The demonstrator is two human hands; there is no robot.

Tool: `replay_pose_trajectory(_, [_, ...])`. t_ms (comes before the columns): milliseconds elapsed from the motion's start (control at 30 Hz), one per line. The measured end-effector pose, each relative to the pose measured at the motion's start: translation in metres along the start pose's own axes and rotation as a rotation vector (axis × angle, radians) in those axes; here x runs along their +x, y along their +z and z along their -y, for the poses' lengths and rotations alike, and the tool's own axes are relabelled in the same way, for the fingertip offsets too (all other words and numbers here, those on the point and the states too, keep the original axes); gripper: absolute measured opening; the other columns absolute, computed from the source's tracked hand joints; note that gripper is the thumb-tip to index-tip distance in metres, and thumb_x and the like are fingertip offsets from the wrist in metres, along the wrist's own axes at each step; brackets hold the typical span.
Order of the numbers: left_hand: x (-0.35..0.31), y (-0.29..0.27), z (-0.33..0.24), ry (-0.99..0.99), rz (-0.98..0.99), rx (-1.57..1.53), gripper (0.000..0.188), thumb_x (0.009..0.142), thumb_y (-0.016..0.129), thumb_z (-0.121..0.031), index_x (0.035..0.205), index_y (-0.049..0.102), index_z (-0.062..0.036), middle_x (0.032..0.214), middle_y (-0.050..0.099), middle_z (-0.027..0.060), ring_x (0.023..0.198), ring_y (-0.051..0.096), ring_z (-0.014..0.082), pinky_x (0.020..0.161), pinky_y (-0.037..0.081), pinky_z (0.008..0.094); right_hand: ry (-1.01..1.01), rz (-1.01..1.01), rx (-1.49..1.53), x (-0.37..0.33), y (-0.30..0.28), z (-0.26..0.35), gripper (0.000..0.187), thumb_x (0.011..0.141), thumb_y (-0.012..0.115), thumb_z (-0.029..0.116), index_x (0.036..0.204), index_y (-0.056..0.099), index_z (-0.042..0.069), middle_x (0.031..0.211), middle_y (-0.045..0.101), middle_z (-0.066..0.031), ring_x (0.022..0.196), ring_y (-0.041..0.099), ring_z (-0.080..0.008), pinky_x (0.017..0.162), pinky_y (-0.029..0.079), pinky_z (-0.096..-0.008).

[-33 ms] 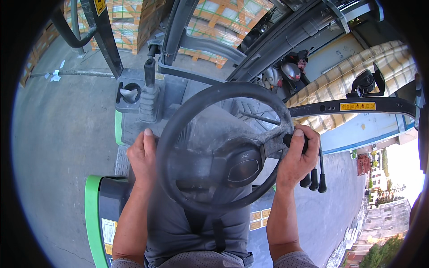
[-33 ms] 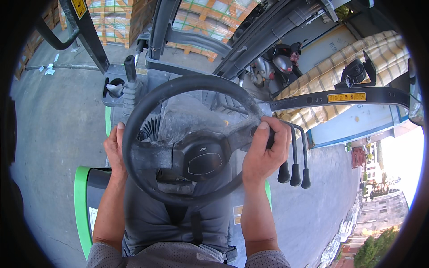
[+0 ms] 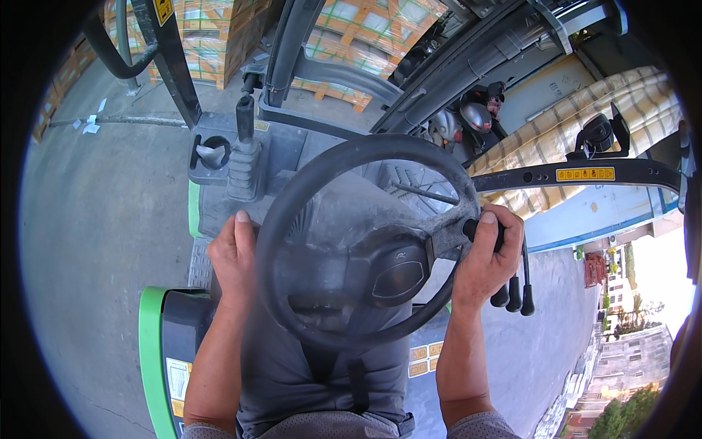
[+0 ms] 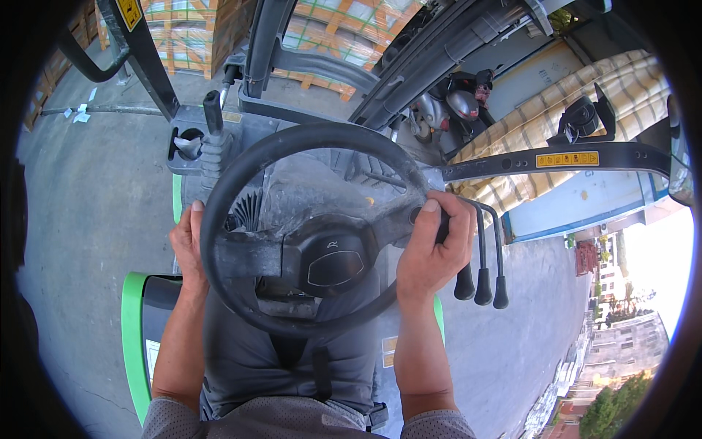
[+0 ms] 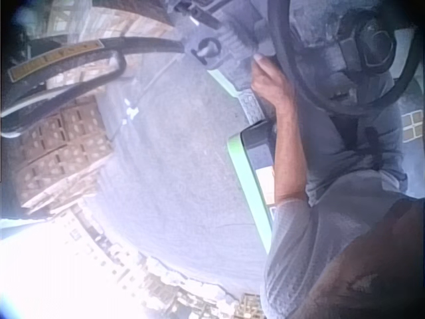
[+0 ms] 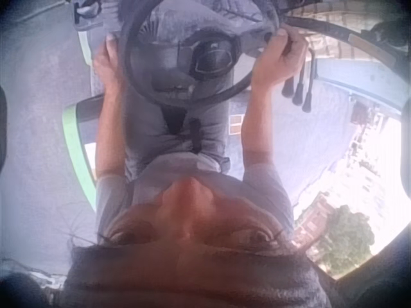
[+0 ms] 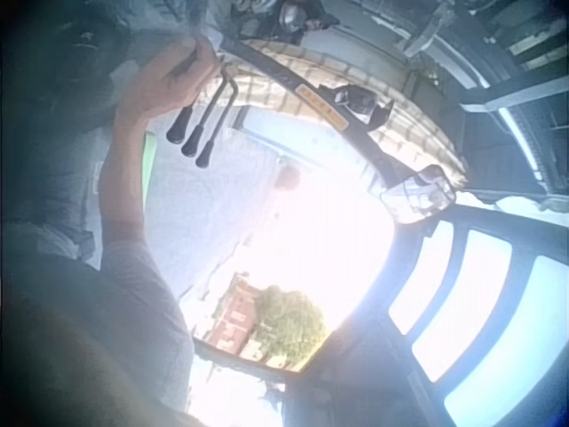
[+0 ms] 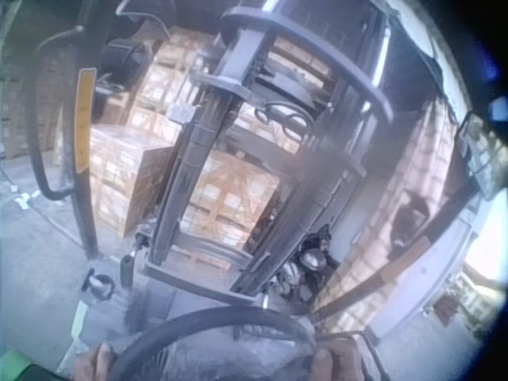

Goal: The person operates a forklift in a warehouse yard, steering and maneuvering around stacked pallets. The operator uses the steering wheel and control levers to drive forward and backward, adjusting position among the loads.

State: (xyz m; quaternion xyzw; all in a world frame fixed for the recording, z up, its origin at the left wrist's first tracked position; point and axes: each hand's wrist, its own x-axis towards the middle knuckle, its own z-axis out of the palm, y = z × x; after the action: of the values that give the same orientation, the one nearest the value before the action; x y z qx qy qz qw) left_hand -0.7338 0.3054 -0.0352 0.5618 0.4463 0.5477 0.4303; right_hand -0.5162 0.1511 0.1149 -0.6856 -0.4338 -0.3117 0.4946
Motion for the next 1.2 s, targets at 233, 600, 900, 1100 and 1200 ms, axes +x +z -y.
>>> replay_pose_trajectory(233, [0.001,-0.001,-0.003,-0.008,0.003,0.019,0.043,0.107,0.052,-0.025,0.078,0.063,0.0055,0.059,0.055,0.0127,0.054,0.048,0.0148,0.054,0.043,0.0373,-0.002,0.013,-0.002,0.000,-0.002,0.000,0.011,0.095,0.060,0.004,0.102,0.067,0.000,0.096,0.063,-0.0093,0.082,0.060,-0.0197,0.073,0.048,-0.0317])
replay_pose_trajectory(600, [0.000,-0.001,-0.006,-0.009,0.002,0.014,0.044,0.107,0.052,-0.025,0.077,0.063,0.0053,0.059,0.056,0.0134,0.053,0.048,0.0157,0.054,0.042,0.0377,0.017,0.023,0.028,-0.001,-0.003,-0.002,0.011,0.094,0.061,0.001,0.103,0.067,0.000,0.097,0.064,-0.0100,0.086,0.060,-0.0204,0.076,0.048,-0.0330])
replay_pose_trajectory(900, [0.033,-0.003,-0.029,0.060,0.128,0.080,0.043,0.105,0.055,-0.026,0.078,0.062,0.0063,0.057,0.055,0.0136,0.053,0.048,0.0150,0.054,0.043,0.0384,-0.044,0.040,-0.027,0.003,-0.006,0.003,0.010,0.093,0.061,0.000,0.101,0.067,0.001,0.094,0.063,-0.0094,0.082,0.059,-0.0206,0.074,0.048,-0.0322])
replay_pose_trajectory(1100, [0.030,0.000,-0.020,0.063,0.083,0.056,0.042,0.104,0.057,-0.025,0.076,0.061,0.0063,0.056,0.053,0.0120,0.053,0.046,0.0132,0.053,0.042,0.0370,-0.050,0.033,-0.010,0.003,-0.006,0.004,0.009,0.093,0.062,0.001,0.101,0.067,0.001,0.092,0.062,-0.0090,0.081,0.059,-0.0205,0.073,0.047,-0.0329])
replay_pose_trajectory(1200, [0.030,-0.001,-0.015,0.056,0.085,0.061,0.043,0.104,0.058,-0.026,0.076,0.061,0.0061,0.055,0.053,0.0117,0.054,0.045,0.0124,0.053,0.042,0.0366,-0.039,0.032,-0.009,0.003,-0.006,0.004,0.009,0.093,0.062,0.001,0.101,0.067,0.001,0.092,0.062,-0.0090,0.081,0.059,-0.0205,0.073,0.047,-0.0330])
